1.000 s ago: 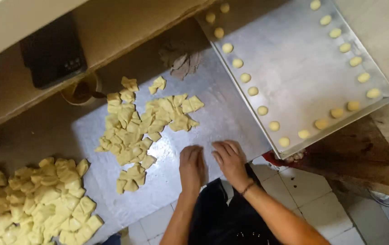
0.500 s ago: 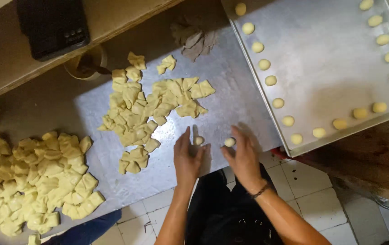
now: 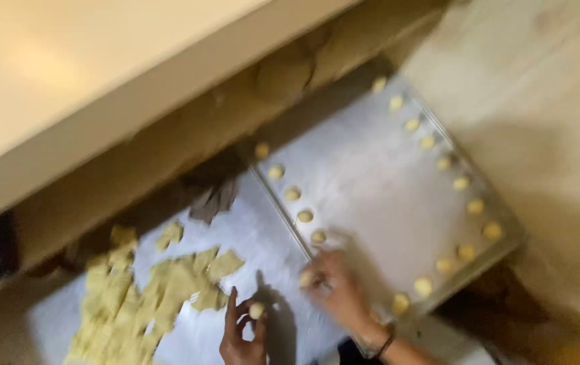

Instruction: Shaping small pieces of dough into round balls and arranging them on a baking tray.

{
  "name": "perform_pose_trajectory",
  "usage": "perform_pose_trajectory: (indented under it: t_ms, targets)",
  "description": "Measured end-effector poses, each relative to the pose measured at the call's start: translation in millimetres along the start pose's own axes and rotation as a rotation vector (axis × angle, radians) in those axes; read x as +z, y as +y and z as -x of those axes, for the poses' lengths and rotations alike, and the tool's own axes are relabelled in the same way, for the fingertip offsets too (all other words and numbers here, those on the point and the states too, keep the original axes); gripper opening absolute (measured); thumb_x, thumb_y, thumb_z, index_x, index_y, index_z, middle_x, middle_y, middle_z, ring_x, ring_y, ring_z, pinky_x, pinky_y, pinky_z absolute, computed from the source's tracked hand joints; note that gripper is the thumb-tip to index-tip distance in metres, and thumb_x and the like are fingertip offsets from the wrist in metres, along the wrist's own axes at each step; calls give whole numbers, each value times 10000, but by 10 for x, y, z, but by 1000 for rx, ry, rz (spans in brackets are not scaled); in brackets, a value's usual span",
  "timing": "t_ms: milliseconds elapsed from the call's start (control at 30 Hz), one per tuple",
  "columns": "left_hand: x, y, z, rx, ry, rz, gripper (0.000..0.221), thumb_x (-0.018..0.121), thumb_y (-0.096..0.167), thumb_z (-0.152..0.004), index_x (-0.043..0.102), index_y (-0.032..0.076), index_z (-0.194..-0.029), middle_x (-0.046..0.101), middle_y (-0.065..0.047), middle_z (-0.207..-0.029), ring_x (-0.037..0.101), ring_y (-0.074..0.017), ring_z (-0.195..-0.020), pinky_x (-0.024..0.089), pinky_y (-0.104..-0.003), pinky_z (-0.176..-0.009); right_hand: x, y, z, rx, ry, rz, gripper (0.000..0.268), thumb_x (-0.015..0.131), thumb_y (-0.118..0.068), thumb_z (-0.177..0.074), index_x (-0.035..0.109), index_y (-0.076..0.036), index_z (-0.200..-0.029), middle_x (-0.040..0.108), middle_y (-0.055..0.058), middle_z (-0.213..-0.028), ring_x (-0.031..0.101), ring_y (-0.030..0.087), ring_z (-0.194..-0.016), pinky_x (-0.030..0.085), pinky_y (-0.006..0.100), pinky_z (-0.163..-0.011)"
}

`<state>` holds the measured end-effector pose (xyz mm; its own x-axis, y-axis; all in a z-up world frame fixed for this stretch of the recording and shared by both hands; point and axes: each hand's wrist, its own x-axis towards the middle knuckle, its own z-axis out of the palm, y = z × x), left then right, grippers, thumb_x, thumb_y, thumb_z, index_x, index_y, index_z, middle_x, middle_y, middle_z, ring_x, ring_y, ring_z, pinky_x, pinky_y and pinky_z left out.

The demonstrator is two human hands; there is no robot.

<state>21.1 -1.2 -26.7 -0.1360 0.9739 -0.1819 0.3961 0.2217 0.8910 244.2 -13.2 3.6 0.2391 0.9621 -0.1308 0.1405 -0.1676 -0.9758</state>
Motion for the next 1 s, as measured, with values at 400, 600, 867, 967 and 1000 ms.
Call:
perform_pose_trajectory:
  t_ms: [400, 600, 867, 967, 1000]
  targets:
    - [2030, 1995, -1240, 204, -208, 162, 641, 811, -5, -779, 562, 58, -1366, 703, -109, -1183, 729, -227, -1067, 618, -369, -908, -2547, 552, -3965, -425, 419, 397, 667, 769, -197, -932, 410, -62, -1477, 642, 133, -1244, 626, 251, -1134, 539, 398, -961]
    - [2821, 1927, -2093, 365, -171, 89, 548, 799, 53, -835, 584, 53, -1339, 740, -143, -1238, 732, -248, -1140, 614, -384, -946, -2762, 1289, -4327, -457, 234, 459, 593, 713, -194, -990, 421, -28, -1478, 543, 156, -1393, 520, 266, -1263, 454, 397, -1076]
    - [3682, 1360, -2781, 546, -145, -98, 370, 699, 295, -995, 670, 107, -1312, 738, -137, -1308, 683, -259, -1248, 556, -378, -1051, -2832, 355, -4076, -339, 203, 648, 343, 713, -205, -994, 584, -54, -1274, 649, 113, -1224, 612, 229, -1181, 517, 375, -995]
    - [3656, 1283, -2736, 512, -163, -147, 358, 681, 326, -1000, 692, 130, -1300, 748, -106, -1306, 697, -228, -1247, 570, -363, -1050, -2744, 381, -4099, -297, 196, 595, 390, 713, -219, -987, 557, -38, -1295, 625, 136, -1240, 599, 245, -1177, 504, 395, -987]
    - [3620, 1275, -2755, 514, -158, -148, 358, 681, 326, -1000, 692, 130, -1300, 748, -106, -1306, 697, -228, -1247, 570, -363, -1050, -2687, 467, -4184, -302, 194, 593, 390, 713, -219, -987, 557, -38, -1295, 625, 136, -1240, 599, 245, -1177, 504, 395, -987]
